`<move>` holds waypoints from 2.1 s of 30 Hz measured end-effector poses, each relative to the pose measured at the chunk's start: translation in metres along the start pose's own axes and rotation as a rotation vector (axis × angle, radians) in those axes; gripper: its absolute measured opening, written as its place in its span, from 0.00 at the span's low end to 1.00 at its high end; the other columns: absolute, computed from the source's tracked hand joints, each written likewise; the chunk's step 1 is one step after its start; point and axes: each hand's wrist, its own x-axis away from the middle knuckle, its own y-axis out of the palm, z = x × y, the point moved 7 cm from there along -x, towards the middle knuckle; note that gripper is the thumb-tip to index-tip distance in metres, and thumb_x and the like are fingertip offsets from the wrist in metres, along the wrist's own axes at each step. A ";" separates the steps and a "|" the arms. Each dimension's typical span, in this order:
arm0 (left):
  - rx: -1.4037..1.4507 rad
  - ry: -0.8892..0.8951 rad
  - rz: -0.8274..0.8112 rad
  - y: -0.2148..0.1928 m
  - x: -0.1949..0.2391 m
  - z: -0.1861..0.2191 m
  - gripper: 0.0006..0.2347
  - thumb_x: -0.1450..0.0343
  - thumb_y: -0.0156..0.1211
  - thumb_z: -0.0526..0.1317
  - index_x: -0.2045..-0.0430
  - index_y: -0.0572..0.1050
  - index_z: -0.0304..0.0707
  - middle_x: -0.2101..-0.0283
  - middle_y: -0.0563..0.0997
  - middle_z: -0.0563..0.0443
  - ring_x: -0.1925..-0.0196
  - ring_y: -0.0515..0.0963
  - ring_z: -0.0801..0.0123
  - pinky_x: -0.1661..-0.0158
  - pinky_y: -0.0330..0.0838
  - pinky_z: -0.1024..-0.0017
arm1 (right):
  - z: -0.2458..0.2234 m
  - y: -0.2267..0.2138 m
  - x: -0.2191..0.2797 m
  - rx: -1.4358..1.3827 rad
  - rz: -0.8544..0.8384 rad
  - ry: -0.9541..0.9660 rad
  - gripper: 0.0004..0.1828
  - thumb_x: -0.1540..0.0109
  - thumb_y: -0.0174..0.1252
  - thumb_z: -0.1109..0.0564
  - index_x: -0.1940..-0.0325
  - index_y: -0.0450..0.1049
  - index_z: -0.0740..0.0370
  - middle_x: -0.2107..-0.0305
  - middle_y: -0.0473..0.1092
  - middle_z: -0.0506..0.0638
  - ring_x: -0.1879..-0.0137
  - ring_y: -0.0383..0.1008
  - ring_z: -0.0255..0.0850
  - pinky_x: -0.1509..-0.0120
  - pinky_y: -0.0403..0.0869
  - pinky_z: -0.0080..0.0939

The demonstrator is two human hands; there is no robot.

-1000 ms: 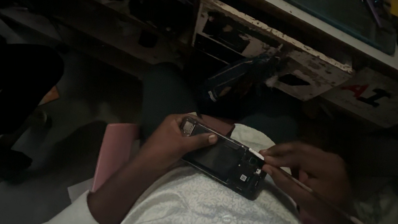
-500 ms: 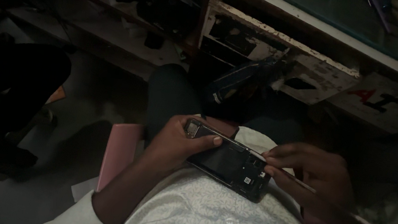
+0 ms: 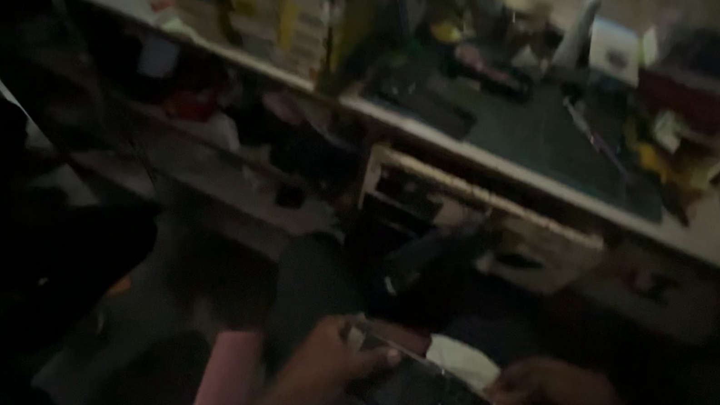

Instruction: The person uses a metal prying tool to carefully separate the back cover of a smartphone held in their lap. They repeatedly insert the tool along the phone's edges and apply gentle leverage to release internal clips. The phone remains partially disassembled throughout the clip.

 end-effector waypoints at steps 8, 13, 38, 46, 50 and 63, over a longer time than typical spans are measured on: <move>0.136 0.041 -0.053 0.003 0.001 0.000 0.14 0.35 0.68 0.35 0.58 0.78 0.26 0.64 0.87 0.41 0.62 0.87 0.64 0.55 0.83 0.67 | 0.024 -0.019 0.001 0.046 0.088 -0.005 0.08 0.40 0.68 0.54 0.60 0.81 0.59 0.60 0.77 0.54 0.52 0.81 0.44 0.49 0.83 0.48; 0.143 0.100 -0.018 0.000 -0.010 -0.007 0.13 0.34 0.70 0.35 0.60 0.80 0.25 0.66 0.86 0.42 0.64 0.87 0.65 0.58 0.82 0.68 | -0.003 -0.019 -0.010 -0.102 0.262 -0.269 0.21 0.27 0.46 0.46 0.48 0.79 0.62 0.55 0.79 0.53 0.49 0.84 0.44 0.34 0.74 0.52; 0.261 -0.173 -0.516 0.029 -0.059 -0.019 0.40 0.23 0.29 0.73 0.40 0.75 0.35 0.46 0.79 0.38 0.46 0.80 0.54 0.47 0.74 0.60 | -0.078 -0.014 -0.100 0.000 -0.125 0.122 0.18 0.41 0.63 0.45 0.54 0.85 0.56 0.63 0.80 0.54 0.57 0.82 0.41 0.51 0.81 0.46; 0.631 0.090 -0.837 0.040 -0.037 -0.002 0.25 0.16 0.36 0.55 0.37 0.67 0.30 0.51 0.81 0.28 0.61 0.86 0.50 0.64 0.84 0.63 | -0.123 -0.049 -0.128 -0.306 -0.182 -0.030 0.21 0.35 0.51 0.44 0.46 0.77 0.57 0.56 0.81 0.49 0.47 0.83 0.42 0.46 0.82 0.49; 0.601 0.207 -0.769 0.037 -0.049 0.002 0.31 0.18 0.33 0.61 0.46 0.70 0.24 0.59 0.81 0.33 0.64 0.85 0.54 0.63 0.82 0.63 | -0.088 -0.140 -0.151 0.249 0.427 0.263 0.28 0.31 0.44 0.34 0.46 0.79 0.53 0.61 0.81 0.59 0.59 0.84 0.51 0.50 0.81 0.54; 1.043 0.234 -0.629 0.018 -0.125 -0.042 0.25 0.19 0.32 0.57 0.42 0.69 0.35 0.61 0.82 0.31 0.68 0.86 0.47 0.69 0.82 0.56 | 0.021 -0.277 -0.326 0.956 0.648 0.355 0.40 0.39 0.59 0.29 0.37 0.74 0.61 0.37 0.67 0.65 0.32 0.67 0.62 0.30 0.68 0.58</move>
